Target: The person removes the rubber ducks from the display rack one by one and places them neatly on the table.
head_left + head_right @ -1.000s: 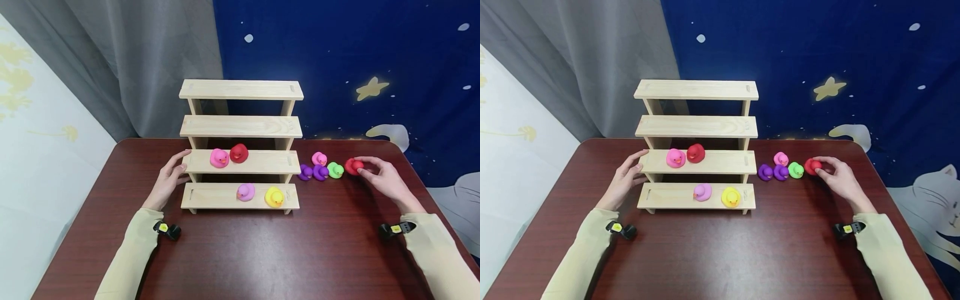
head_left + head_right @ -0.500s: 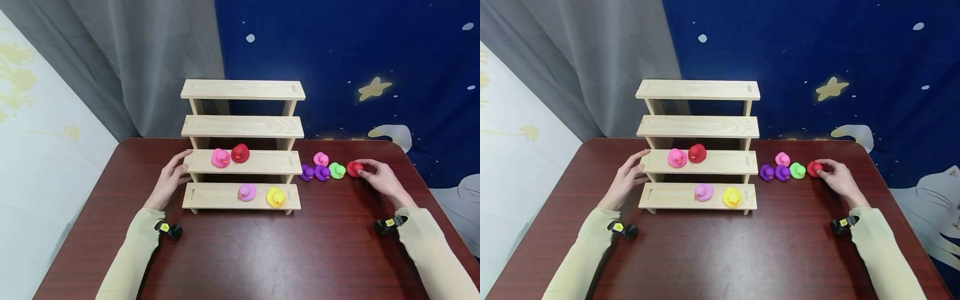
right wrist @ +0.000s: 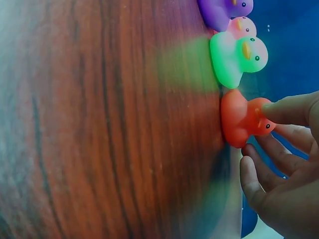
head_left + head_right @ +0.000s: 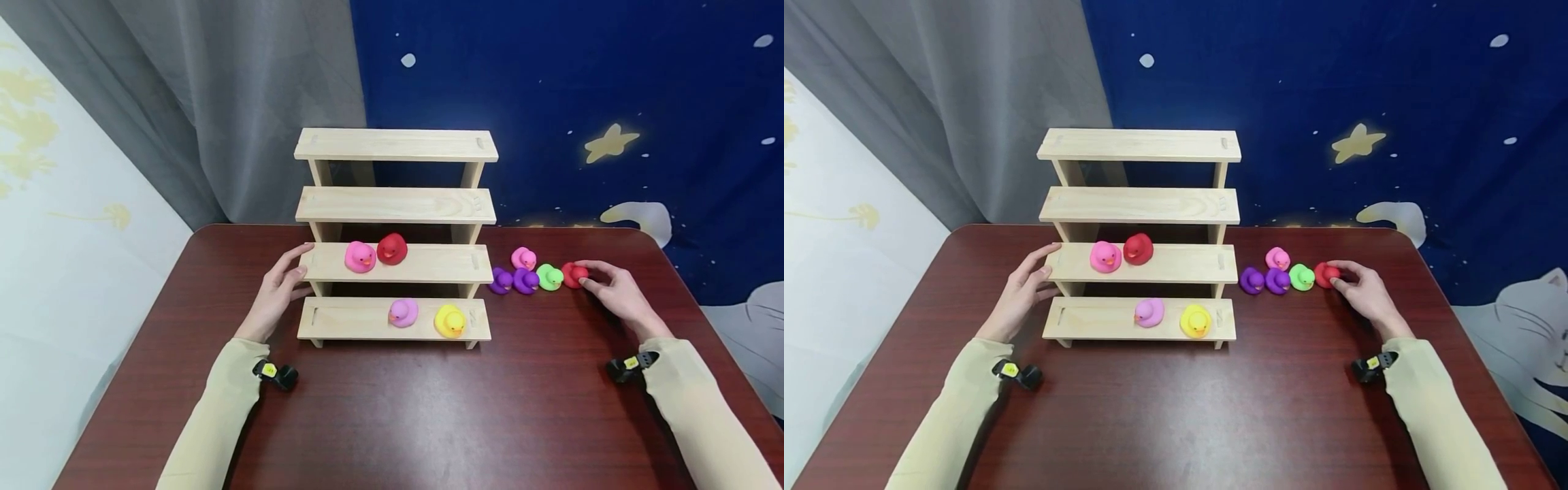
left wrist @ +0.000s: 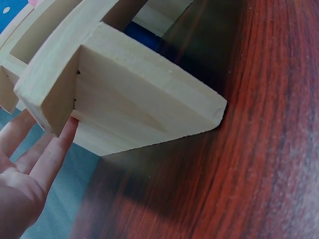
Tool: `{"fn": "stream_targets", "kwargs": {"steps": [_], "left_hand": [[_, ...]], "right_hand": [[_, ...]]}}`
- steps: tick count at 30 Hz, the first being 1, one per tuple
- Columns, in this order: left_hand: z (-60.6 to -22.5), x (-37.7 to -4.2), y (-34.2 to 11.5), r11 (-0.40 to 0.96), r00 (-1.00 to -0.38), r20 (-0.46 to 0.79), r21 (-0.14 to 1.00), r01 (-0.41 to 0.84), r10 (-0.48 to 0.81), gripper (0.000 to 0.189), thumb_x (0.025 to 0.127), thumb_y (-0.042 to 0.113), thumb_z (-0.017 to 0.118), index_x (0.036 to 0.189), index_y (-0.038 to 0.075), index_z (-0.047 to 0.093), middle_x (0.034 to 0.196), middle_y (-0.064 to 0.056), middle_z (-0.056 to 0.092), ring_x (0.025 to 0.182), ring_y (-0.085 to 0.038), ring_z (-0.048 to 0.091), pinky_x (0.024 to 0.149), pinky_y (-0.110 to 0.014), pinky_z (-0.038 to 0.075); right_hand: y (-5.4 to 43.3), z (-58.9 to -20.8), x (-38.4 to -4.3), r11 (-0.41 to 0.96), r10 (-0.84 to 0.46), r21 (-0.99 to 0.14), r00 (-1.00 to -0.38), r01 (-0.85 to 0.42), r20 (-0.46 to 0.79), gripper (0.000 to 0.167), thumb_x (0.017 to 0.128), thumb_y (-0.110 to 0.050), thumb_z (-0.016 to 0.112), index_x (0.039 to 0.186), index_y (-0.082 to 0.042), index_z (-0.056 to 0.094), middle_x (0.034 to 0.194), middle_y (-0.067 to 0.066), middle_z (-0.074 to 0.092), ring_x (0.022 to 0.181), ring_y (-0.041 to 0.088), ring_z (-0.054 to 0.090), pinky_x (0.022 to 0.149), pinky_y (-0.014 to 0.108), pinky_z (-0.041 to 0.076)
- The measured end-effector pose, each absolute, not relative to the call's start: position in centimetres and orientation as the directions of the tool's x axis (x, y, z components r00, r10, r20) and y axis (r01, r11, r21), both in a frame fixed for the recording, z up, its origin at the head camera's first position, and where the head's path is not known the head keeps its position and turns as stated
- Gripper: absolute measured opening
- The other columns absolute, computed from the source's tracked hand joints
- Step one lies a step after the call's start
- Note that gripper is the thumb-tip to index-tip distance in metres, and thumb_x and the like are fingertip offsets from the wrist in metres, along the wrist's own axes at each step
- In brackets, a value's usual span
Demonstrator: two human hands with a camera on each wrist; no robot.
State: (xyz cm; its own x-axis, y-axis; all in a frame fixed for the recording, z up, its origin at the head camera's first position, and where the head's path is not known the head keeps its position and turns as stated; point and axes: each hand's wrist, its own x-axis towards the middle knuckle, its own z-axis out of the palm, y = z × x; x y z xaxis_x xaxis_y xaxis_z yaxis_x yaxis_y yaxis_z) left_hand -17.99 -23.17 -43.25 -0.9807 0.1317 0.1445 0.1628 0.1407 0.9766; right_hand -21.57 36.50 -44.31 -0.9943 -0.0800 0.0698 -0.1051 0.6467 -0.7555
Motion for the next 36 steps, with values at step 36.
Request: {"fn": "stream_targets", "kwargs": {"steps": [36], "left_hand": [[-43.0,-17.8,-23.2,0.147,-0.982,0.127,0.978,0.148,0.139,0.046,0.103,0.031,0.047,0.148,0.022,0.041,0.149,-0.007,0.034,0.117,-0.023,0.054,0.086,-0.038,0.051]], "right_hand": [[32.9,-40.0,-20.1,0.609,-0.045,-0.77,-0.978,-0.189,0.204,0.04,0.094,-0.013,0.063,0.133,-0.006,0.056,0.121,0.0,0.055,0.088,-0.003,0.058,0.07,0.01,0.044]]}}
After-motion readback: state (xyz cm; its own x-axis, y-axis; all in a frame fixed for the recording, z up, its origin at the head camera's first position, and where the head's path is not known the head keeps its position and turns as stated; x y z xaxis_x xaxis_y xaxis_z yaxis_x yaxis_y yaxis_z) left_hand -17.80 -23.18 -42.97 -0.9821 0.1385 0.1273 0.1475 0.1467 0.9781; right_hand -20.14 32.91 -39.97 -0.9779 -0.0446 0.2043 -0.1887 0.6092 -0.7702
